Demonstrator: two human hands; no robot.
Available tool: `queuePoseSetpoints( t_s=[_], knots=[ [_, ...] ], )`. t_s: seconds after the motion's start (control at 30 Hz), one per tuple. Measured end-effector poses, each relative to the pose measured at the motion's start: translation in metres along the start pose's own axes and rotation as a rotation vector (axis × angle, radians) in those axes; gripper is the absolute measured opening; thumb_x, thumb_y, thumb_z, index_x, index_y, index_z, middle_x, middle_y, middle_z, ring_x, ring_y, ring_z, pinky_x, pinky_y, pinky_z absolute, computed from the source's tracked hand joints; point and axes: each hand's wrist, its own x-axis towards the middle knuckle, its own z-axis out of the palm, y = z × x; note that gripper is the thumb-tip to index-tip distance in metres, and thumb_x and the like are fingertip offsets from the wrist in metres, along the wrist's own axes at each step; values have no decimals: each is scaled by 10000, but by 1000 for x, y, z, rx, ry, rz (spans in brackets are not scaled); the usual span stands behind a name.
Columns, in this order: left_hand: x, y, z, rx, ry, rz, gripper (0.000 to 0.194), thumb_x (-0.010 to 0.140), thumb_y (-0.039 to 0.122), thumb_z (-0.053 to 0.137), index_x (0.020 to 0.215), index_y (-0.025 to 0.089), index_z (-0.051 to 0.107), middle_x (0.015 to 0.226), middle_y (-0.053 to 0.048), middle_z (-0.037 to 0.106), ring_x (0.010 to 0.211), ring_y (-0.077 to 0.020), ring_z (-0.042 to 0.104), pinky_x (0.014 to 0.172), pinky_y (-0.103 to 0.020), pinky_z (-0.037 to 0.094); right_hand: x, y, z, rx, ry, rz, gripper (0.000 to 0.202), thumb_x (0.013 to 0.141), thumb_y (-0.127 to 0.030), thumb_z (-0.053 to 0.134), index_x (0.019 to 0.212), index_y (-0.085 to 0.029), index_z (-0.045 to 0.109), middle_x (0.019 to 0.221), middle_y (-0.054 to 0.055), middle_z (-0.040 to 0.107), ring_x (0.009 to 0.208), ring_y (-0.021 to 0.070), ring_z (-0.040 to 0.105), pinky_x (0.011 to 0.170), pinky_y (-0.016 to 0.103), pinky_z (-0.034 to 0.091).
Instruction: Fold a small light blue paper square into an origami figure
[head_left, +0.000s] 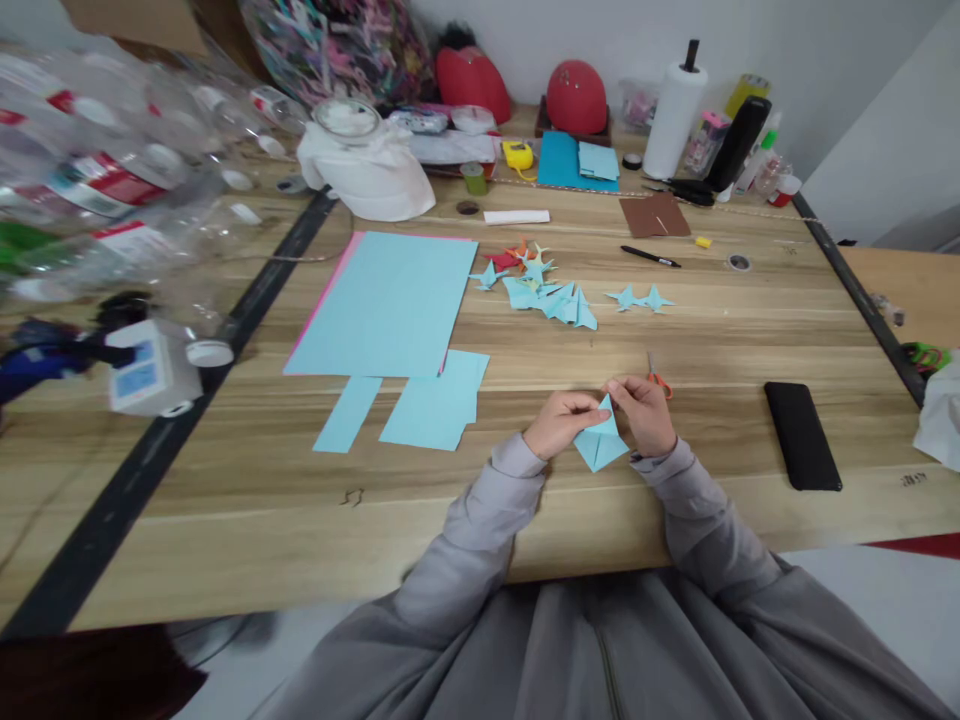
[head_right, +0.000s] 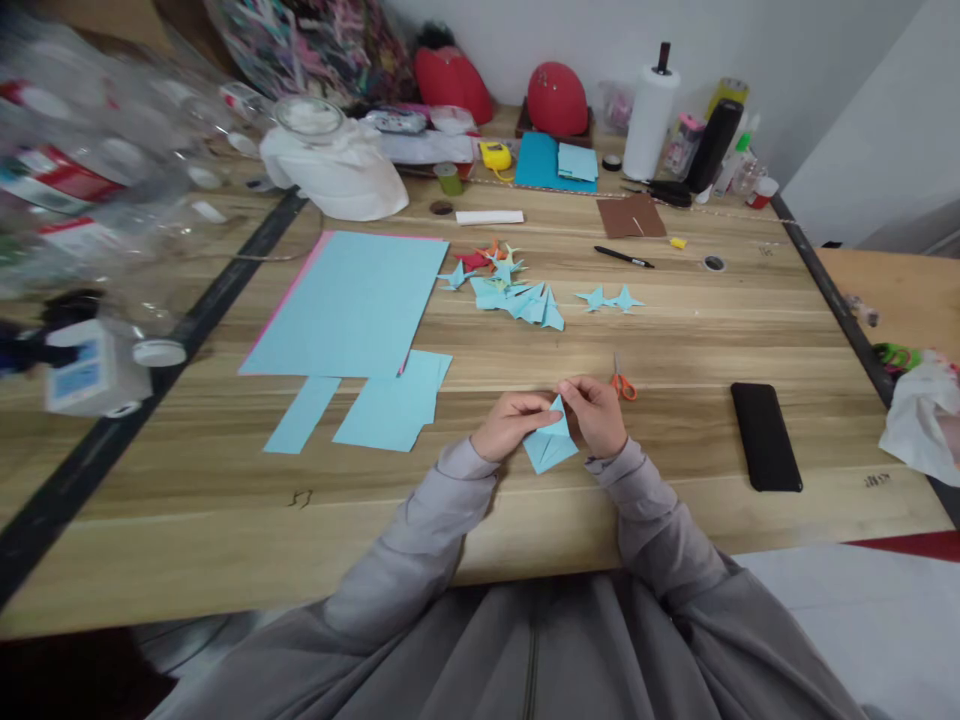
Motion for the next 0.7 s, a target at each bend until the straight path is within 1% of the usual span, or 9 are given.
queuePoseSetpoints(
  t_s=[0.1,0.13,0.23,0.3,0.47,0.53,0.6,0.63,0.7],
  knots=[
    [1,-1,0,-8,9,-26,351,588,441,783,546,120,647,506,24,539,497,-72,416,512,-220,334,0,-1,0,58,-16,28,382,649,-562,723,600,-187,671,516,-21,560,496,95,474,518,252,402],
    [1,-1,0,-9,16,-27,343,589,437,782,554,121,653,511,22,545,500,-73,420,517,-222,336,0,-2,0,64,-23,30,367,633,-547,744,599,-189,672,526,-18,572,505,98,485,522,252,406],
    [2,-3,-1,-8,23,-10,319,591,424,780,570,125,671,520,23,554,510,-76,429,534,-228,346,0,-1,1,43,-40,19,315,526,-443,842,571,-187,664,550,-12,615,531,106,513,533,252,413],
    [2,-3,-1,-1,21,7,311,593,419,781,568,127,674,519,24,554,511,-77,433,539,-229,349,-1,0,1,27,-33,8,305,498,-401,861,546,-181,655,540,-10,623,522,105,509,523,251,404],
    [0,-3,-1,-13,47,38,313,612,421,790,600,127,683,537,12,592,506,-79,461,526,-226,365,-2,1,2,11,51,-43,285,564,-403,828,559,-180,652,540,-14,619,523,104,502,527,254,409],
    [0,-3,-1,-41,56,49,302,618,414,794,650,128,702,575,-1,631,520,-88,499,537,-229,394,-1,1,2,13,116,-86,279,577,-397,821,565,-185,641,543,-23,608,520,99,490,526,251,406],
    [1,-4,-2,-67,74,68,289,601,387,813,720,138,728,651,-19,684,573,-110,558,583,-244,442,0,0,1,25,158,-133,259,591,-386,812,577,-192,641,549,-28,604,524,100,493,534,255,412],
    [2,-5,-3,-76,104,84,286,589,369,823,745,145,738,694,-29,706,612,-123,587,618,-255,466,0,-1,0,34,158,-155,241,603,-378,806,587,-197,648,560,-26,610,536,104,506,547,259,423],
    [3,-6,-4,-92,199,115,274,573,335,833,764,157,750,760,-43,731,686,-147,626,683,-276,494,0,-2,-1,53,115,-204,201,629,-361,793,601,-208,665,589,-19,629,571,118,541,578,272,447]
  ],
)
